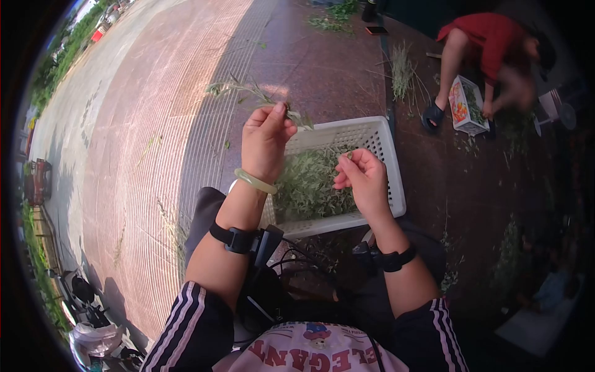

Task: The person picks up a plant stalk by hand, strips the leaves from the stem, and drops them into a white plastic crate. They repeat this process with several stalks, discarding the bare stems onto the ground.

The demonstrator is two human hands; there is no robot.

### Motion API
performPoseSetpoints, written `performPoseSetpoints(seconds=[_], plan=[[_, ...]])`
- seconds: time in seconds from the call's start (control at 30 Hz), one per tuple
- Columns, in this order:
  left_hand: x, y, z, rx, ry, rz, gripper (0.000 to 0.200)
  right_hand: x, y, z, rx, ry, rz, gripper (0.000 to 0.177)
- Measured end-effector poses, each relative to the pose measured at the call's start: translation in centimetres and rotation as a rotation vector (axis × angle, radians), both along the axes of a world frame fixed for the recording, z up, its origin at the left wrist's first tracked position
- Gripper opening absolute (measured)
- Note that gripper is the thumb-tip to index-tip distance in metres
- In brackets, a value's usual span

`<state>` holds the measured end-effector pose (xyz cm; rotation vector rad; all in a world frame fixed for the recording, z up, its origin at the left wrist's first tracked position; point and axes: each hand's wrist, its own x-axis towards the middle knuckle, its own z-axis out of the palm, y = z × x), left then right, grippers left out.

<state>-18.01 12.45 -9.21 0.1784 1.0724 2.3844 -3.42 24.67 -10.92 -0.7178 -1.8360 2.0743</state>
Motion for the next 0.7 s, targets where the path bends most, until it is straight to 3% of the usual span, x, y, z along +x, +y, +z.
performPoseSetpoints(seconds=[0.07, 0.23, 0.3, 0.4, 0.53, 0.7], plan=[[-0.5, -0.2, 0.0, 0.057, 0.007, 0.085, 0.007, -0.1, 0.1, 0.1, -0.132, 0.014, -0.063, 0.014], [-2.8, -2.0, 0.6, 0.065, -0.008, 0.193, 0.009, 0.3, 1.7, -0.7, -0.174, -0.047, -0.149, 0.019], [-2.4, -1.8, 0.6, 0.004, -0.007, 0.119, 0.008, 0.3, 2.2, -0.9, -0.170, -0.036, -0.145, 0.023], [-0.2, -0.7, 0.1, -0.109, 0.000, -0.036, 0.010, 0.1, 2.1, -1.2, -0.031, -0.032, -0.107, 0.030], [2.4, 0.7, -0.3, -0.277, 0.066, -0.222, 0.013, -0.3, 0.5, -0.6, 0.011, 0.085, 0.117, 0.037], [3.8, 1.5, -0.3, -0.339, 0.163, -0.342, 0.015, 0.0, -0.9, 1.1, 0.424, -0.090, 0.074, 0.029]])
